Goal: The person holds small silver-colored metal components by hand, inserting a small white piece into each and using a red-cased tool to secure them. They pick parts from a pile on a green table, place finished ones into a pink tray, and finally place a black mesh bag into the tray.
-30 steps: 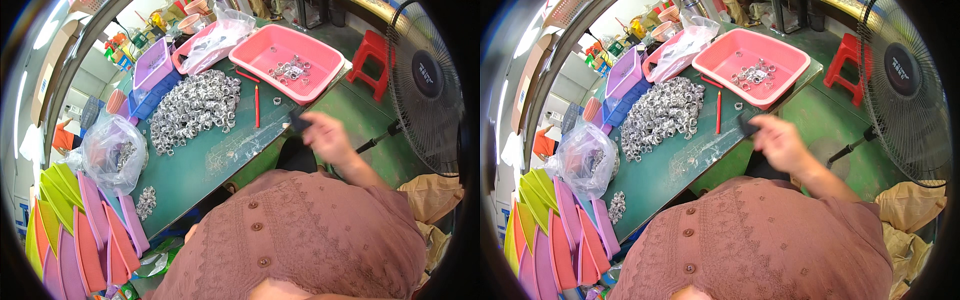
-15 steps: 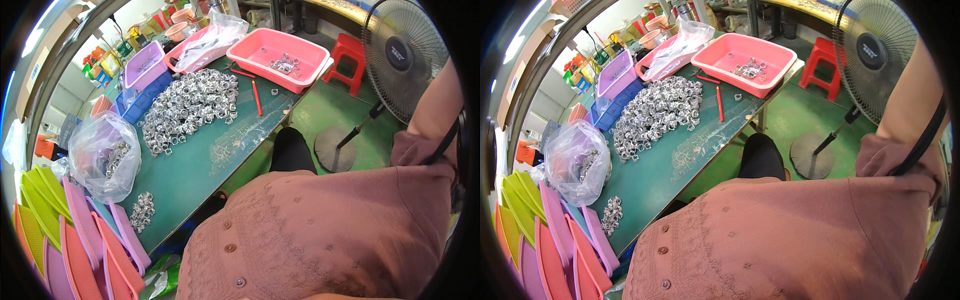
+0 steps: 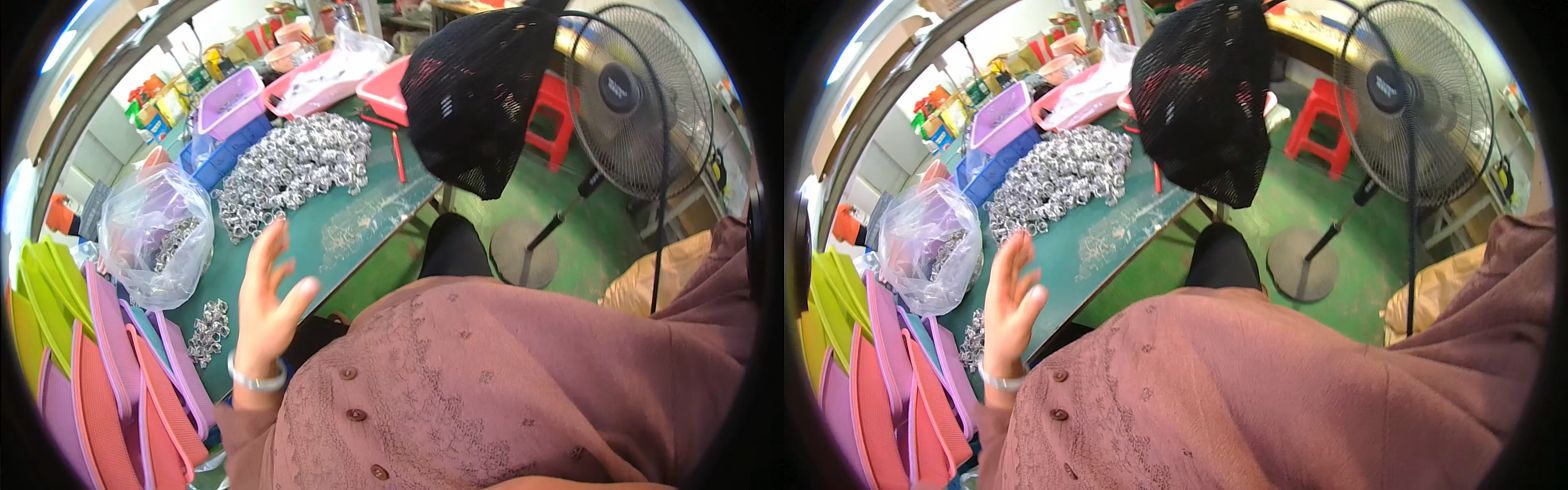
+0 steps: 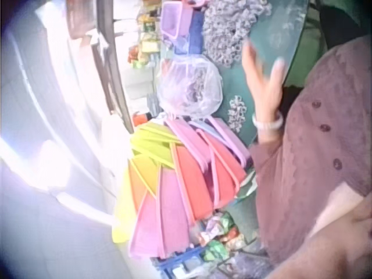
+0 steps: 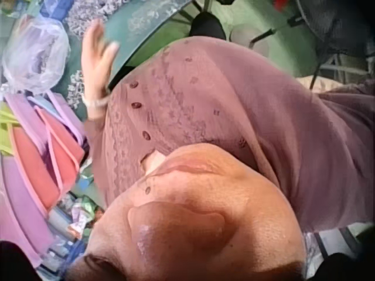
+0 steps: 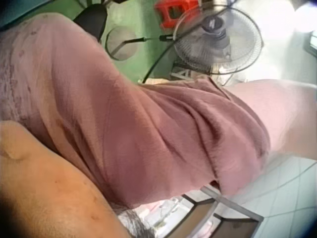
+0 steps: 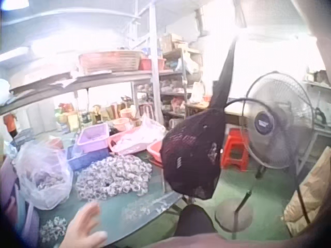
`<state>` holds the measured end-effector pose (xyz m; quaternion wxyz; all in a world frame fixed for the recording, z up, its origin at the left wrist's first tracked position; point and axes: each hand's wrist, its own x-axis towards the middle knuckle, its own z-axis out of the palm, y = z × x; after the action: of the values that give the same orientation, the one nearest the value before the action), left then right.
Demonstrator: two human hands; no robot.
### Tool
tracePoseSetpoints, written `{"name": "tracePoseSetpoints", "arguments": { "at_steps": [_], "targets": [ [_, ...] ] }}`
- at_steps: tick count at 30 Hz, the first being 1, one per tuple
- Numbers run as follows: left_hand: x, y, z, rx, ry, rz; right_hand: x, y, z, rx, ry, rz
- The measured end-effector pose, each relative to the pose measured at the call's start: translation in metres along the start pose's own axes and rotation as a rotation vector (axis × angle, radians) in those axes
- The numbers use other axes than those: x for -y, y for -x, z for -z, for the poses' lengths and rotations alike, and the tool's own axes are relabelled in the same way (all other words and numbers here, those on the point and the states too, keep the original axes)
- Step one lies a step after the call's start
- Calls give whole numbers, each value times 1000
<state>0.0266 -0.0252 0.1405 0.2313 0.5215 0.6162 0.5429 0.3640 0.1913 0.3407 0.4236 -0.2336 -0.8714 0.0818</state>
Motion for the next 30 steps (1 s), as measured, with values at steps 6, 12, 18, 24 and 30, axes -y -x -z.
{"name": "tracePoseSetpoints", "arguments": {
  "at_steps": [6,12,18,24,30],
  "targets": [
    [-93,-131,-81,-62,-436,-768,-21,-59,-14,190,117,-8],
    [-89,-178,-90,151,321,-270,-67,-138,-72,387,129,-10],
    [-103,-255,-77,187,716,-214,-137,-200,-133,600,139,-87],
    [-81,-376,-110,326,939,-205,-200,-252,-176,780,158,-157],
    [-50,-454,-150,330,1153,-214,-255,-293,-196,804,72,-216]
  ]
}}
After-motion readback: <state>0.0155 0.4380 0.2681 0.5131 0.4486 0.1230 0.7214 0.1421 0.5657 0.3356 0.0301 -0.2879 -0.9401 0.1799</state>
